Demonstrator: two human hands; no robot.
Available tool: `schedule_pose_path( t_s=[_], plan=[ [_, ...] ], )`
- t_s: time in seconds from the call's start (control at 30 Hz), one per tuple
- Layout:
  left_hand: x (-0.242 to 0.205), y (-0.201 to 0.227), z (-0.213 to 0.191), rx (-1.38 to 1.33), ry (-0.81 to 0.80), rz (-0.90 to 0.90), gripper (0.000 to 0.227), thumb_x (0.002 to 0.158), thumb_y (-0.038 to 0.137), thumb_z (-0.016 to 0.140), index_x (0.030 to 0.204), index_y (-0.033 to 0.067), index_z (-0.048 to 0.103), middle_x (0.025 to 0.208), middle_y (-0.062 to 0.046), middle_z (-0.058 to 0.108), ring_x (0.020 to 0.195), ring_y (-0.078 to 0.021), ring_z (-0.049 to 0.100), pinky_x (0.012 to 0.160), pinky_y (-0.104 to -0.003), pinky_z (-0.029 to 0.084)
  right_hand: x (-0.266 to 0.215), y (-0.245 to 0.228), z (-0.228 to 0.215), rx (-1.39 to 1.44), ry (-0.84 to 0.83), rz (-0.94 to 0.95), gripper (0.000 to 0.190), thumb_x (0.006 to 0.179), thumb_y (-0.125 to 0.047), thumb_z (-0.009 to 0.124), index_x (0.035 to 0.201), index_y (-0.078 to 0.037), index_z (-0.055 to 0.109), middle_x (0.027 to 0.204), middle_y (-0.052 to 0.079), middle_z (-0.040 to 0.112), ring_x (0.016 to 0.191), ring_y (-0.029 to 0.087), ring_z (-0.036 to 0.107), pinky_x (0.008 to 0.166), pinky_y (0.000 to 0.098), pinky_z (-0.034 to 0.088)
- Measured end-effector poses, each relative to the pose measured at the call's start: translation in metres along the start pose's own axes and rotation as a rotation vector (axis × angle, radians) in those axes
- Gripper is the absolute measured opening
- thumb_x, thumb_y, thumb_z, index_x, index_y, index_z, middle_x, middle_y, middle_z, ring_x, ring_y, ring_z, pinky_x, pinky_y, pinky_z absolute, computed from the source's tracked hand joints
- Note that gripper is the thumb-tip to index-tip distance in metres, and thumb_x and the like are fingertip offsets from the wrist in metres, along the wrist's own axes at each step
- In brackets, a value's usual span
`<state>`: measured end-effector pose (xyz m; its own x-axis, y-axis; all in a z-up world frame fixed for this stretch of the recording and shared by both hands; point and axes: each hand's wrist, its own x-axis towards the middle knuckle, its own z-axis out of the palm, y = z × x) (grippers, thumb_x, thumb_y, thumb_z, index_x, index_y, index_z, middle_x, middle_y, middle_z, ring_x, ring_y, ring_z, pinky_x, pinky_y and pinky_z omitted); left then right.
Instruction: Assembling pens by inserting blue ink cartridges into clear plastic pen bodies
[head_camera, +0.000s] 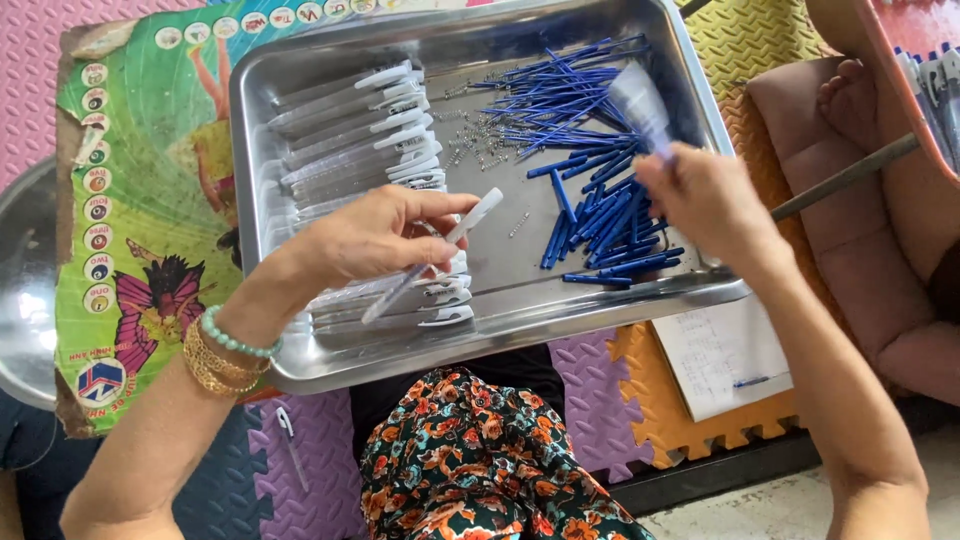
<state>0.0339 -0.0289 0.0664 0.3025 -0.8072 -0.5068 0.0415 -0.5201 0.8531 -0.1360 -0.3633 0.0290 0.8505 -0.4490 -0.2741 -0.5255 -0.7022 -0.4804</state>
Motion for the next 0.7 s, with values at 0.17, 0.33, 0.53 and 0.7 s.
schedule_pose_path(
  t_s=[0.17, 0.33, 0.53, 0.7],
  plan=[
    [0.024, 0.034, 0.001, 0.739, 0.265, 0.154, 0.035, 0.104, 0.007, 0.064, 0.130, 0.0243, 0.079, 0.104, -0.005, 0.083, 0.081, -0.0237, 0.066, 0.071, -0.044, 0.055, -0.011, -0.043, 0.006, 0.129, 0.154, -0.454, 0.046, 0.119, -0.031, 0.051, 0.142, 0.004, 0.067, 0.123, 0.025, 0.075, 0.108, 0.036, 0.074, 0.084, 0.0468, 0.059],
    [0.071, 0.055, 0.018, 1.441, 0.413, 0.263, 0.013, 0.097, 0.014, 0.082, 0.110, 0.0164, 0.082, 0.093, -0.008, 0.076, 0.085, -0.0341, 0.080, 0.070, -0.054, 0.067, 0.028, -0.083, 0.024, 0.858, -0.329, -0.165, 0.059, 0.103, -0.050, 0.052, 0.142, -0.008, 0.065, 0.129, 0.020, 0.078, 0.101, 0.028, 0.084, 0.088, 0.0352, 0.069],
    [0.075, 0.060, -0.006, 1.874, 0.706, 0.406, 0.010, 0.087, 0.012, 0.089, 0.094, 0.0127, 0.083, 0.081, 0.004, 0.071, 0.069, -0.0167, 0.071, 0.051, -0.036, 0.061, 0.060, -0.052, 0.032, 1.216, -0.539, -0.097, 0.026, 0.104, -0.031, 0.075, 0.112, -0.006, 0.073, 0.104, 0.018, 0.084, 0.088, 0.027, 0.085, 0.074, 0.0310, 0.071],
    [0.043, 0.068, -0.026, 1.939, 0.773, 0.437, 0.024, 0.099, 0.044, 0.084, 0.091, 0.0217, 0.081, 0.071, 0.009, 0.064, 0.058, -0.0099, 0.062, 0.048, -0.032, 0.057, 0.065, -0.028, 0.013, 1.048, -0.414, -0.243, 0.022, 0.104, -0.017, 0.076, 0.119, 0.000, 0.079, 0.097, 0.010, 0.081, 0.080, 0.015, 0.079, 0.074, 0.0251, 0.070]
  ],
)
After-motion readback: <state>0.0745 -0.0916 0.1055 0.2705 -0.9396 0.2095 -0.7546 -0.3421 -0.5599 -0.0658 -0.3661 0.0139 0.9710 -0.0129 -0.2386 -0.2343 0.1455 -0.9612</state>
